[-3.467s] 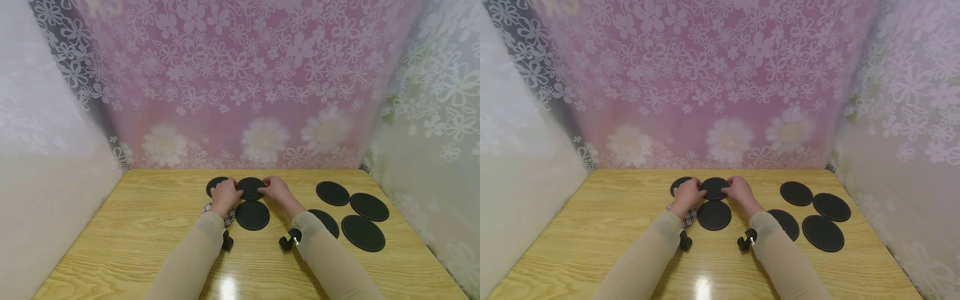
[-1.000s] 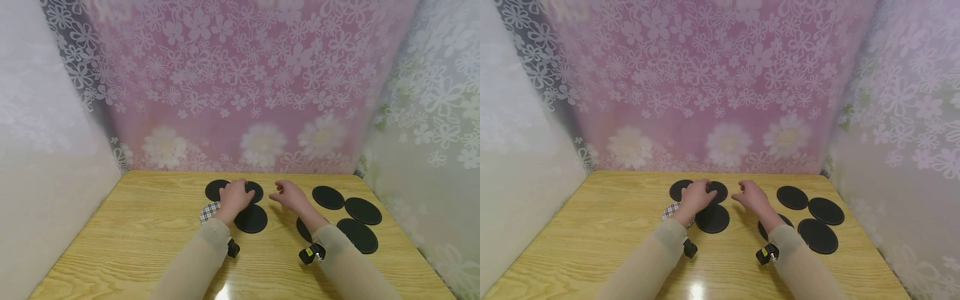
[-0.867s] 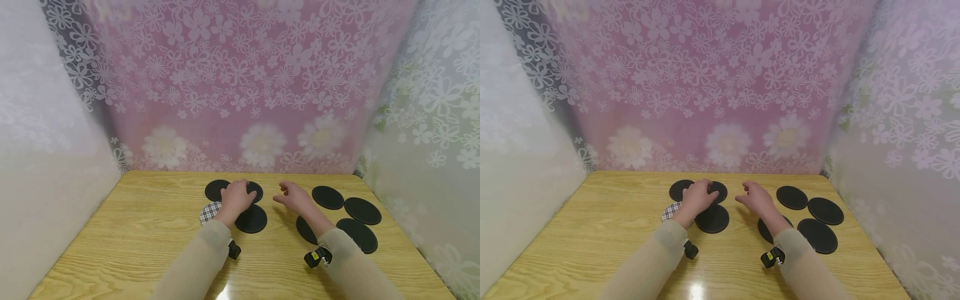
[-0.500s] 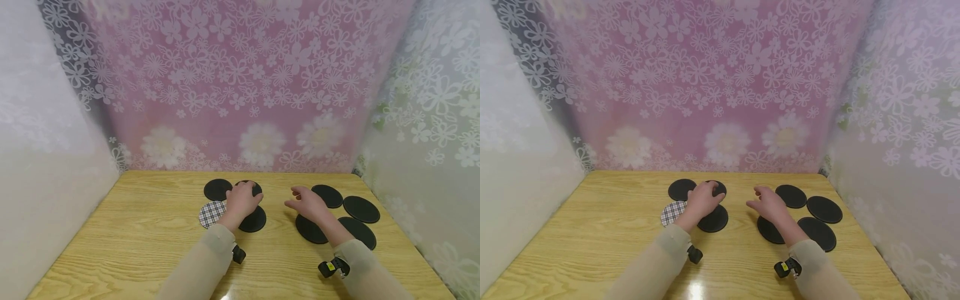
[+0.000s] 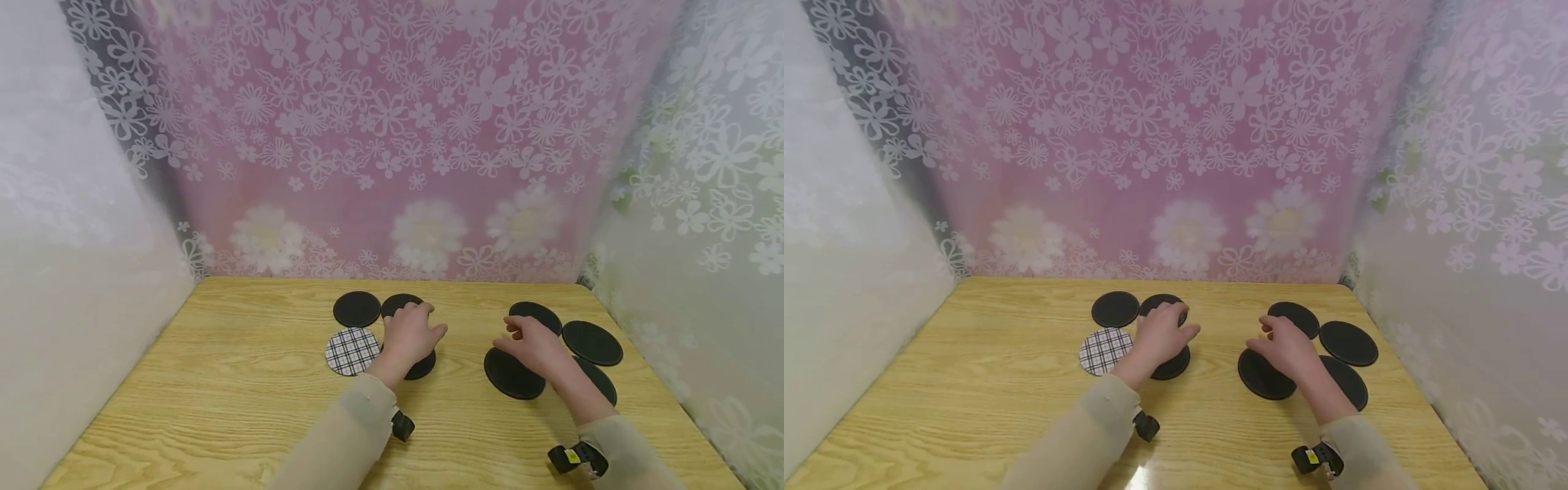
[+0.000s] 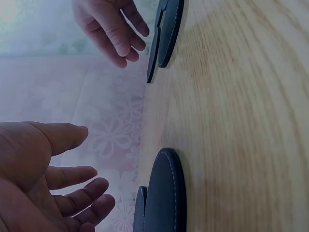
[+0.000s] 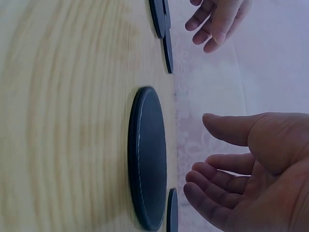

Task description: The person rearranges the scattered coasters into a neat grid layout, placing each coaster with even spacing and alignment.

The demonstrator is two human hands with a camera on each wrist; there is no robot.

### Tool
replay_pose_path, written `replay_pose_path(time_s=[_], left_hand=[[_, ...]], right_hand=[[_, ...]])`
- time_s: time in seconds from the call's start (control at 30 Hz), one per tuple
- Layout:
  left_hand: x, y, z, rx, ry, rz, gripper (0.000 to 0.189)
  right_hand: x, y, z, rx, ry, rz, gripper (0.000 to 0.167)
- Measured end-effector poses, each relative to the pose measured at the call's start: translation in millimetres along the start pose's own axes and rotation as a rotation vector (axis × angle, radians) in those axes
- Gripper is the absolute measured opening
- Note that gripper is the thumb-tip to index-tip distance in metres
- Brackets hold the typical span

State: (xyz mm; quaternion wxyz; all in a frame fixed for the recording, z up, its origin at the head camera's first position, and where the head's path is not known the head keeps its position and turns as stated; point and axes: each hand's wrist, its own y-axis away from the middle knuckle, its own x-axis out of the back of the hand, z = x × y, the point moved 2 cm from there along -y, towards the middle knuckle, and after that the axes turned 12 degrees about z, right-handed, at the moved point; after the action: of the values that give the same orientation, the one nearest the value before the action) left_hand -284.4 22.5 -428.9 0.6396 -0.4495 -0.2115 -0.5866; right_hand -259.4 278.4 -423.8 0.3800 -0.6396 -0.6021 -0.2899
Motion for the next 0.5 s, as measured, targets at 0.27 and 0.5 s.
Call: replay_pose_path(time_s=[0.27, 0.5], left_hand=[[-7.6, 5.8, 9.5, -0.02, -0.008, -0.004, 0.048], [-11.7, 12.7, 22.6, -0.036, -0.006, -0.036, 0.049]], right_hand=[[9, 9.0, 15, -0.011, 0.056, 0.005, 0.073], [15, 16.6, 29, -0.018, 0.071, -0.001, 0.071]])
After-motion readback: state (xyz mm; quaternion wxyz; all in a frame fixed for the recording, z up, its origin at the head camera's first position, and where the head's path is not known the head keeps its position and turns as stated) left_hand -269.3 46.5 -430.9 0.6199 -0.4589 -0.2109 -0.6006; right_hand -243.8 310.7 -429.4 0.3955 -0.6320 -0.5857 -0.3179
